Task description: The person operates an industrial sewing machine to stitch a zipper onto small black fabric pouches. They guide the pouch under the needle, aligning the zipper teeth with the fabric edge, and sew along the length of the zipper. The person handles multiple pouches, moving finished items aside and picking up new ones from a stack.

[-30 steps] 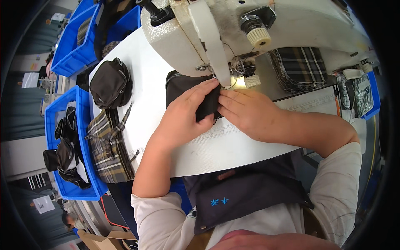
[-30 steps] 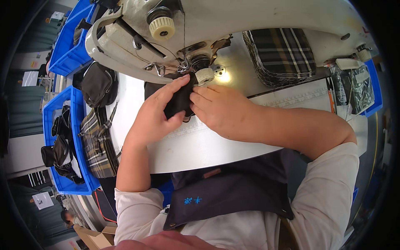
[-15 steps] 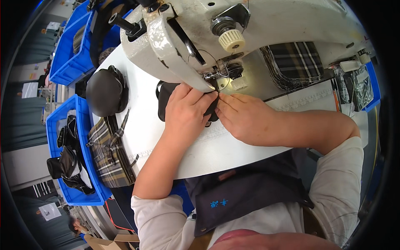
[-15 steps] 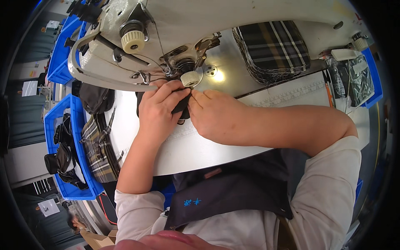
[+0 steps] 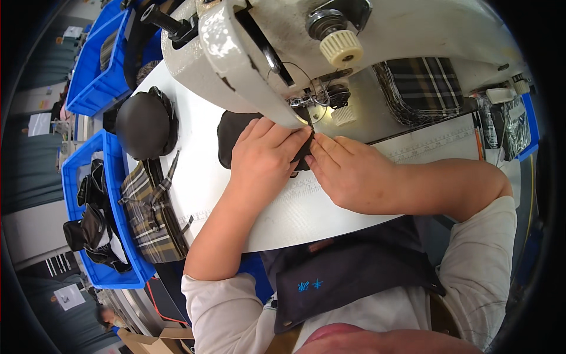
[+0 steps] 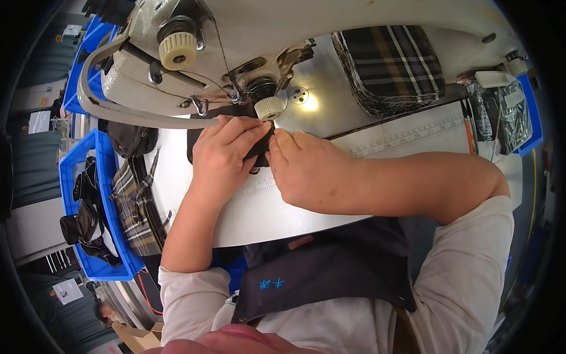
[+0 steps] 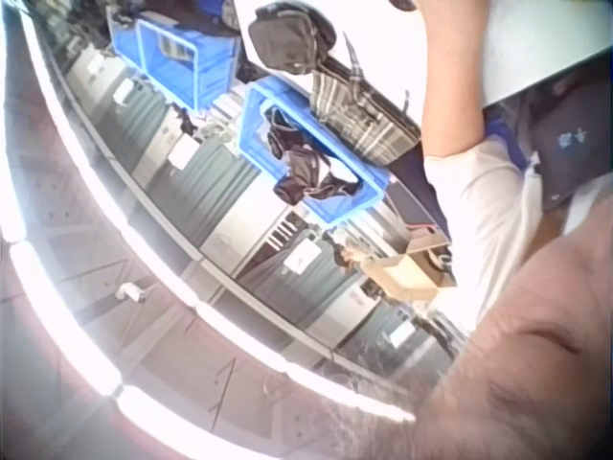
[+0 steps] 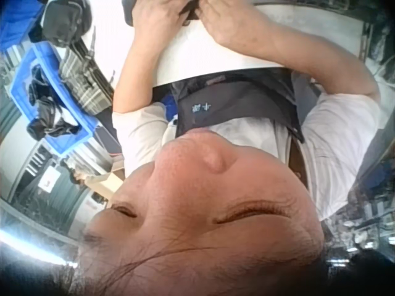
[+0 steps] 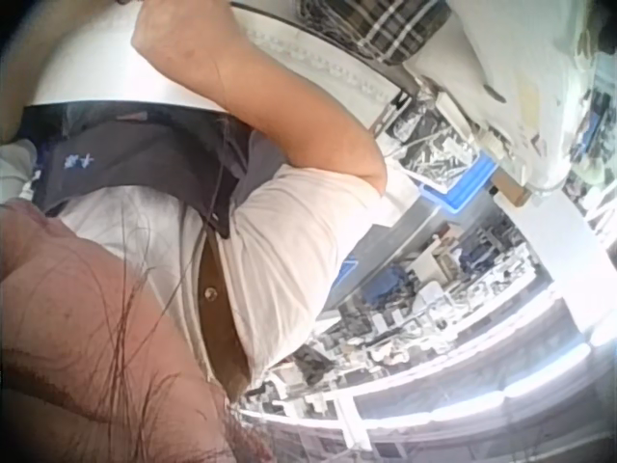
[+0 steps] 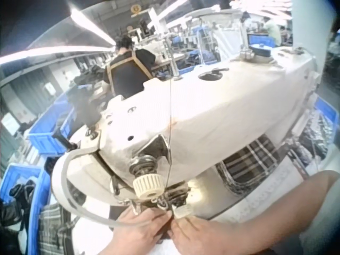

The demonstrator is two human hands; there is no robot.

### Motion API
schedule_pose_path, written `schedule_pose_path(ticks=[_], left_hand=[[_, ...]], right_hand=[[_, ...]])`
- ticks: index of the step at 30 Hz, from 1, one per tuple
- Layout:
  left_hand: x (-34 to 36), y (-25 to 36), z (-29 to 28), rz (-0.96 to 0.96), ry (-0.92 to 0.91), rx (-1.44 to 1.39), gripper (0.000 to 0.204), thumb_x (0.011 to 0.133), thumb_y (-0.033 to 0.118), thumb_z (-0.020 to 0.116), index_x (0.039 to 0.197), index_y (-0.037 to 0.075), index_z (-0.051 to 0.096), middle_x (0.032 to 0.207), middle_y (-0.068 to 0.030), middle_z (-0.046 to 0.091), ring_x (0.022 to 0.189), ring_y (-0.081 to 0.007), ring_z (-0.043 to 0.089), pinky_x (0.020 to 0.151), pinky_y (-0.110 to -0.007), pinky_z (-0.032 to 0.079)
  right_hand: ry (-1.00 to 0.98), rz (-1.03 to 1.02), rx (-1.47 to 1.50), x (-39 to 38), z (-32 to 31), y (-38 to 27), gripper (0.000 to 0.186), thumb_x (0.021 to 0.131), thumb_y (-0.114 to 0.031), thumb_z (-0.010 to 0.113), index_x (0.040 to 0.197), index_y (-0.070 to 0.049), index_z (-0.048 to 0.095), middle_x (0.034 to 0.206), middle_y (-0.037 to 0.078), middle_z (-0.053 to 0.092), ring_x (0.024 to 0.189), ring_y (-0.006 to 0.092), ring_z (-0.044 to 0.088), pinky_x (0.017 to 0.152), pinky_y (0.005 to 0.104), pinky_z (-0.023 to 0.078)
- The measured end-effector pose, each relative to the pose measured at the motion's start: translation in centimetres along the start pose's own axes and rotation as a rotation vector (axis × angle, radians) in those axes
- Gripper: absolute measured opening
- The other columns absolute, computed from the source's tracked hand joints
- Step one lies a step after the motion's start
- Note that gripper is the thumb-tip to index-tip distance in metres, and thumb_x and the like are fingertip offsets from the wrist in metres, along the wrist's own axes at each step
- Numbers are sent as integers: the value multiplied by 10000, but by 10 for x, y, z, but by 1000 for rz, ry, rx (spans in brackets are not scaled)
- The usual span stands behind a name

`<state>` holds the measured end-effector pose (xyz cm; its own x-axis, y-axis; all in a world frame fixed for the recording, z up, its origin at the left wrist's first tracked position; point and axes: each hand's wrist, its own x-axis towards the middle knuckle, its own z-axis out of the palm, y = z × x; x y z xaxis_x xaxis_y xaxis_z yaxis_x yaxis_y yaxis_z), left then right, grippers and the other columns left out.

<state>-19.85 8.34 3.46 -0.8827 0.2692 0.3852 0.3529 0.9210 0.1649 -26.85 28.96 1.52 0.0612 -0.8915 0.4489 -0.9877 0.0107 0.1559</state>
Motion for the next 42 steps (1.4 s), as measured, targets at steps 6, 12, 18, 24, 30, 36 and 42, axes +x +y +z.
schedule_pose_path(ticks=[6,12,18,24,30,36,42], left_hand=[[1,5,-9,-15,-64,-22,480,632,94,833,1108,97,768,1091,-9,732,937,-232,672,822,-360,549],[1,6,-13,18,-81,9,465,661,117,824,1122,94,762,1108,-9,733,954,-228,666,843,-369,539],[-3,5,-6,25,-50,65,484,643,135,839,1121,126,767,1105,28,731,949,-204,659,827,-363,504],[-7,9,-2,1,-43,166,529,594,135,851,1115,159,764,1116,55,721,967,-188,647,837,-379,470],[-6,10,0,4,-19,162,539,585,115,843,1115,149,757,1159,32,705,1021,-208,650,872,-414,494],[-6,12,6,-7,33,113,544,588,95,836,1125,126,754,1143,5,708,1021,-228,664,863,-420,530],[-7,13,6,-14,33,85,528,598,81,823,1122,102,757,1106,-6,725,970,-228,665,839,-374,530]], right_hand=[[-10,-40,14,-2,-3,1,354,789,-128,675,982,164,724,1026,333,721,989,396,700,773,403,577],[-43,-50,27,-3,-6,-3,392,746,-157,665,968,161,719,1017,317,711,1000,387,682,768,386,557],[-3,-29,16,-5,-2,-5,401,739,-165,661,961,164,719,1016,313,711,1000,388,680,775,388,557],[-24,-45,8,-4,-5,-5,436,725,-167,660,974,186,717,1028,327,713,998,394,679,786,398,564],[-32,-47,-24,-5,-3,-6,442,723,-160,666,984,193,715,1028,339,709,989,400,678,788,401,567],[-69,-75,53,-3,-6,-2,402,710,-156,671,946,166,722,1006,332,707,981,395,669,781,393,561],[-47,-58,11,-3,-4,-5,372,697,-161,667,910,138,726,981,313,703,961,382,663,767,387,553]])
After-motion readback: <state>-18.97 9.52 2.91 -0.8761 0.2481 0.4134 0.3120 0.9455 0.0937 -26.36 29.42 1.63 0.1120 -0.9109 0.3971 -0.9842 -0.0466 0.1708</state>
